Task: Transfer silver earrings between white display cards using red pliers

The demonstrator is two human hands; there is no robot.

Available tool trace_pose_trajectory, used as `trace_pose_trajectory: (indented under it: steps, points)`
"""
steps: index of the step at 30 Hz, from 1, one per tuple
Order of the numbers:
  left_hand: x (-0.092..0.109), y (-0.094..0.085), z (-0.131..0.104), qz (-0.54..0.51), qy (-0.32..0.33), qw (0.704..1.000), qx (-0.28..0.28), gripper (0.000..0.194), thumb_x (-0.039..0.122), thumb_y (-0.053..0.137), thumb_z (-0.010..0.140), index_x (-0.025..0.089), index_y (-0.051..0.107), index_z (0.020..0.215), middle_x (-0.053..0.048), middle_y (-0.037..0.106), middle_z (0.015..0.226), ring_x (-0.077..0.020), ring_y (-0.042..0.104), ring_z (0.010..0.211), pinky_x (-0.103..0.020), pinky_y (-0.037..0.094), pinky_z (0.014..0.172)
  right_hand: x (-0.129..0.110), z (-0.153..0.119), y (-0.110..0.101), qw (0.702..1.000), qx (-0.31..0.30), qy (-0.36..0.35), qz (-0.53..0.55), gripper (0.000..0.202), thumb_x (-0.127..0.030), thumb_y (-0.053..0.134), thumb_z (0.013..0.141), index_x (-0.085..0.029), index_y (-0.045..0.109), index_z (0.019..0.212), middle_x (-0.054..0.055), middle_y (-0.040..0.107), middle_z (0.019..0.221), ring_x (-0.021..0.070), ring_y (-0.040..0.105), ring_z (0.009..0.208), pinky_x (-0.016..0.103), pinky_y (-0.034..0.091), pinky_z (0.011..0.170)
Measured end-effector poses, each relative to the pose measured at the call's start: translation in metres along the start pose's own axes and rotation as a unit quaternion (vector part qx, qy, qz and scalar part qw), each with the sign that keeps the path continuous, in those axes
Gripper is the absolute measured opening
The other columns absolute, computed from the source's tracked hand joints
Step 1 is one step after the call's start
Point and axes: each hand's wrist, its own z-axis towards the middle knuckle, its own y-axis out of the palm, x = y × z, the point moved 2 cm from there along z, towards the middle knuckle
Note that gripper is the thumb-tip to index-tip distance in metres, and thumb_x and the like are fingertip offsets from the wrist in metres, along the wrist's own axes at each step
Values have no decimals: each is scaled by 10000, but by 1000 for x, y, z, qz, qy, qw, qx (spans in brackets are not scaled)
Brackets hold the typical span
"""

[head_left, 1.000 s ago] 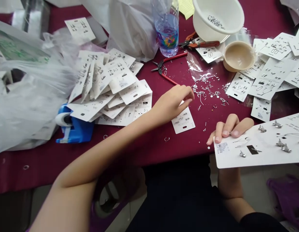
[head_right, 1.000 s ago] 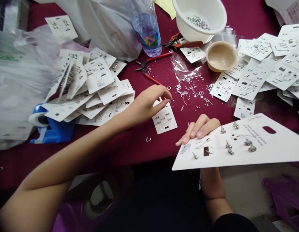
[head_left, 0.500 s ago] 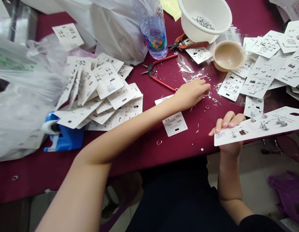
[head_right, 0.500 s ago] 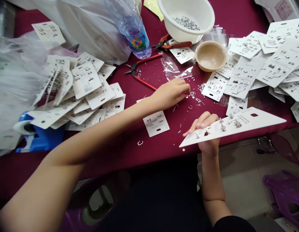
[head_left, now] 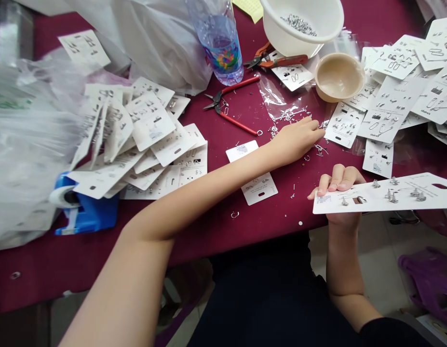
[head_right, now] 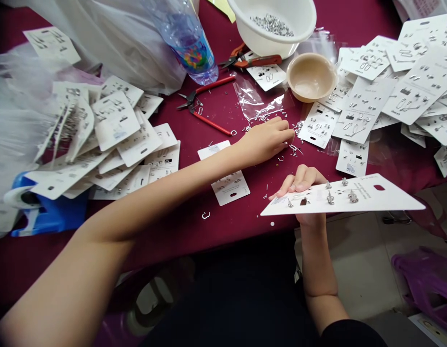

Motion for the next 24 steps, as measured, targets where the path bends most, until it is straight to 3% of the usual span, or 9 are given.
trace_pose_trajectory:
  steps: [9, 17, 24]
  points:
    - [7, 4, 12, 6, -3, 1000, -14, 292, 20, 374, 941, 83, 626, 1075, -185, 607, 1189, -297, 547, 1162, -345, 467, 754, 0, 2, 3, 999, 6, 14, -47, 425, -530, 826, 727, -222, 540, 662, -53, 456, 641, 100, 549, 456, 251, 567, 376]
    - [14, 1, 15, 22, 8, 999, -29, 285, 47, 388, 961, 108, 639, 1082, -157, 634, 1169, -282, 561, 1120, -343, 426, 713, 1, 1, 0, 999, 3, 18, -34, 368, -473, 848, 725, -221, 581, 700, -44, 496, 662, 103, 569, 486, 266, 606, 439]
    - [17, 4, 18, 81, 64, 994, -22, 342, 4, 328, 947, 42, 636, 1089, -182, 651, 1083, -269, 553, 1127, -332, 450, 749, 2, 2, -1, 998, 10, 39, -53, 421, -505, 863, 686, -226, 546, 683, -55, 458, 646, 109, 565, 481, 239, 551, 369]
